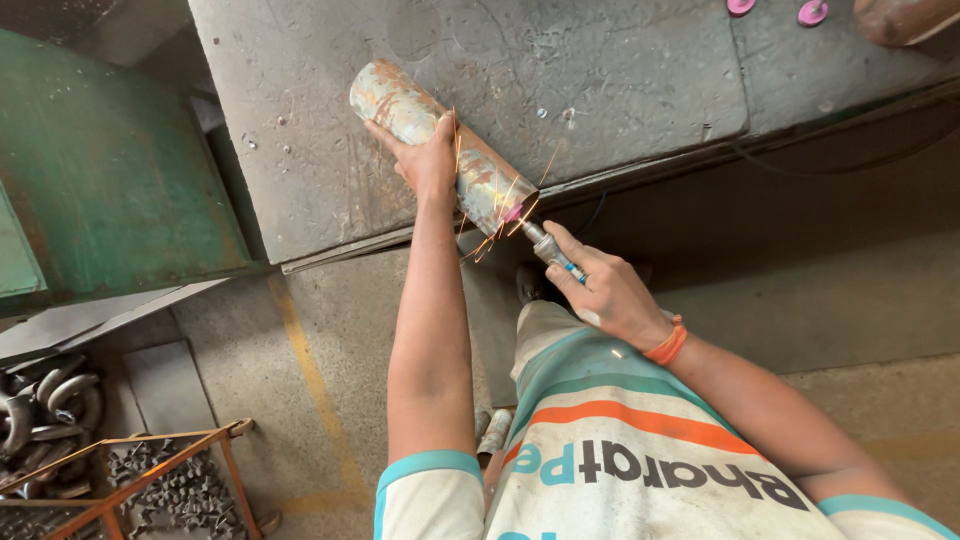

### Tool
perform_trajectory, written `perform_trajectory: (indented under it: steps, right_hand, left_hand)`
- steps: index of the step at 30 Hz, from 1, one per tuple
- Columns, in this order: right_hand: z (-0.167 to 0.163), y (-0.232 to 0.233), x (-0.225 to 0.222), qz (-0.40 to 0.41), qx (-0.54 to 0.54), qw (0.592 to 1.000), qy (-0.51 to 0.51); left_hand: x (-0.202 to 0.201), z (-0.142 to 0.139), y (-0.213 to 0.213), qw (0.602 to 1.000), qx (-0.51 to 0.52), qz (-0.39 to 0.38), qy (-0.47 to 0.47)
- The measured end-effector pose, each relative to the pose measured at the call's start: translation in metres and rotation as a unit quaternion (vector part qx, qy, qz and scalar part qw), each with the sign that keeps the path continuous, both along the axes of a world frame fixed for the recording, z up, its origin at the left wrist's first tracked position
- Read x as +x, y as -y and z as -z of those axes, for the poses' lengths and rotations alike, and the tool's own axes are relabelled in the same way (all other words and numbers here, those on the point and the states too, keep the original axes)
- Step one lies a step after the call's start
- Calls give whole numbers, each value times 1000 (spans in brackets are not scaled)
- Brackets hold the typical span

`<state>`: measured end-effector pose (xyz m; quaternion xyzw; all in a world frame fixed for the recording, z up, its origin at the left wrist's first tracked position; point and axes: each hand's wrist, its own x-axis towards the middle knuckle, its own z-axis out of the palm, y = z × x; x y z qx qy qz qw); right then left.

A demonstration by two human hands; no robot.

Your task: The person picks up a rusty metal pipe from a workbench, holds it steady, and uses a handheld pneumatic die grinder with a pink abrasive wheel to grind the pipe's end, producing sparks. They reposition the pipe, grind additional sections, and repeat the process on other pipes from the stack on the bench.

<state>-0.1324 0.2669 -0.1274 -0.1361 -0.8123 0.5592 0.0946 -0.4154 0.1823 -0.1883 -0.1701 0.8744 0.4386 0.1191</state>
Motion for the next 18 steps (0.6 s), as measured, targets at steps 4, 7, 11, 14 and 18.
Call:
perform_trajectory:
  steps: [4, 7, 11, 14, 18]
  right_hand:
    - [0, 6, -1, -15, 23, 999, 18]
    - [1, 10, -1, -27, 24, 999, 33]
    - [4, 16, -2, -43, 33, 997, 54]
    - [8, 19, -3, -54, 32, 996, 58]
    - [15, 21, -3, -73, 22, 994, 73]
  left_hand:
    - [-1, 1, 0, 1000, -12, 9, -15]
    - [-2, 3, 0, 1000, -13, 6, -8]
    - [-1, 4, 1, 1000, -17, 6, -5]
    - [0, 3, 1, 1000, -12, 5, -10]
    - [0, 3, 1, 1000, -8, 6, -9]
